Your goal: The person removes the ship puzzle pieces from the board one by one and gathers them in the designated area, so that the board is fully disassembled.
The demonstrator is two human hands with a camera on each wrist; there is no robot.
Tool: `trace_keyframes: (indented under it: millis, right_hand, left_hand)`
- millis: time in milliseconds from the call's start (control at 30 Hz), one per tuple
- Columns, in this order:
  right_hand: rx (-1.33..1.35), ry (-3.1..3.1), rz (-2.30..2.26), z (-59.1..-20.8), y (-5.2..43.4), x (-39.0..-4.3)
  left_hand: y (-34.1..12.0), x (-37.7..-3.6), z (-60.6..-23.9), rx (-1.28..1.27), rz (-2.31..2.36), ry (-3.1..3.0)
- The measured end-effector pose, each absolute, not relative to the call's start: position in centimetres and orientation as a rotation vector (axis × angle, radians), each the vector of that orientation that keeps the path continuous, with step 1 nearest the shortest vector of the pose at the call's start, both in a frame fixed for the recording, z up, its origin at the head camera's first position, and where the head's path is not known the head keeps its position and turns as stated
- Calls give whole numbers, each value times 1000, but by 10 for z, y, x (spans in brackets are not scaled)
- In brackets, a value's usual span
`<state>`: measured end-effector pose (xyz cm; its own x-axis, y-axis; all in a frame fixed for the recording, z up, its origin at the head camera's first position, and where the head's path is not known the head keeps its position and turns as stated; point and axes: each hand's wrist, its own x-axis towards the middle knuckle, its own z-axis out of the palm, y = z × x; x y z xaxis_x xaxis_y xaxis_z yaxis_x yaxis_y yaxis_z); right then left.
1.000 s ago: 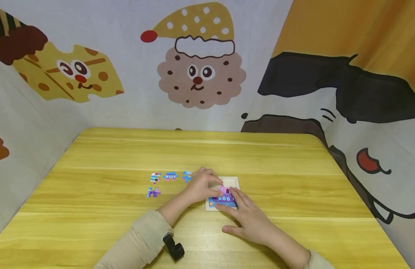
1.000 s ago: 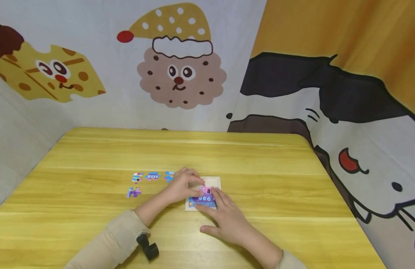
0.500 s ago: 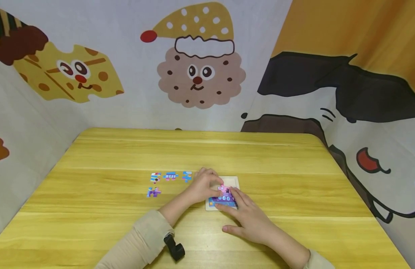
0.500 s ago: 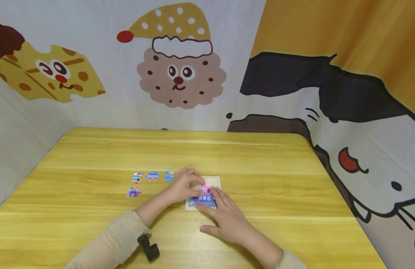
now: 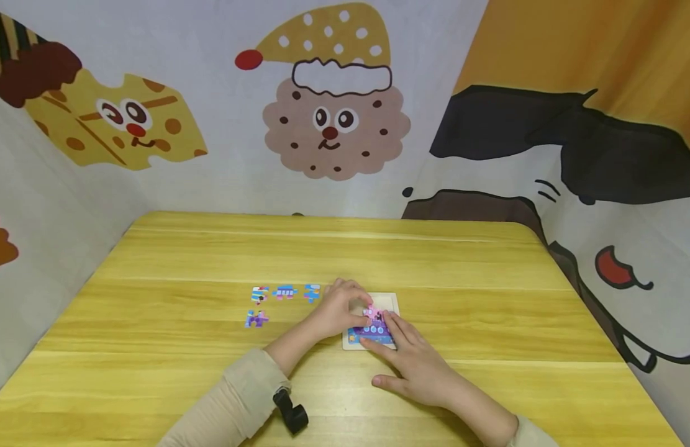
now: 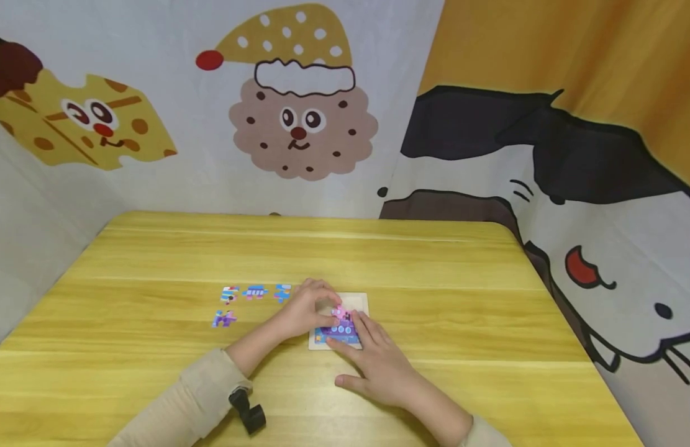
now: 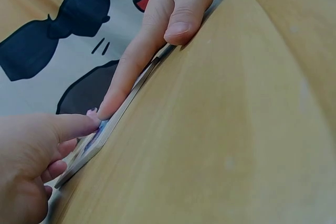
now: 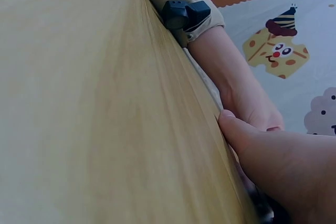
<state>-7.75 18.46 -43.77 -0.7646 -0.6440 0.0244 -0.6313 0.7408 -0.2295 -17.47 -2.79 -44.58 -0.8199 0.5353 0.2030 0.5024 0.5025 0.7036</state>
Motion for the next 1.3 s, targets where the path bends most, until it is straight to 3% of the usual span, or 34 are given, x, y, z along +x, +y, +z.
trace_keyframes:
  millis: [500,1300]
  right_hand:
    - [-1031,2863,-353,-438,184,-78]
    - [-995,2861,-368,-440,183,-78]
  left_hand:
    - [-30,-172,-444,721,1646,2385]
    - [-64,-159,-421,602,1745,2369]
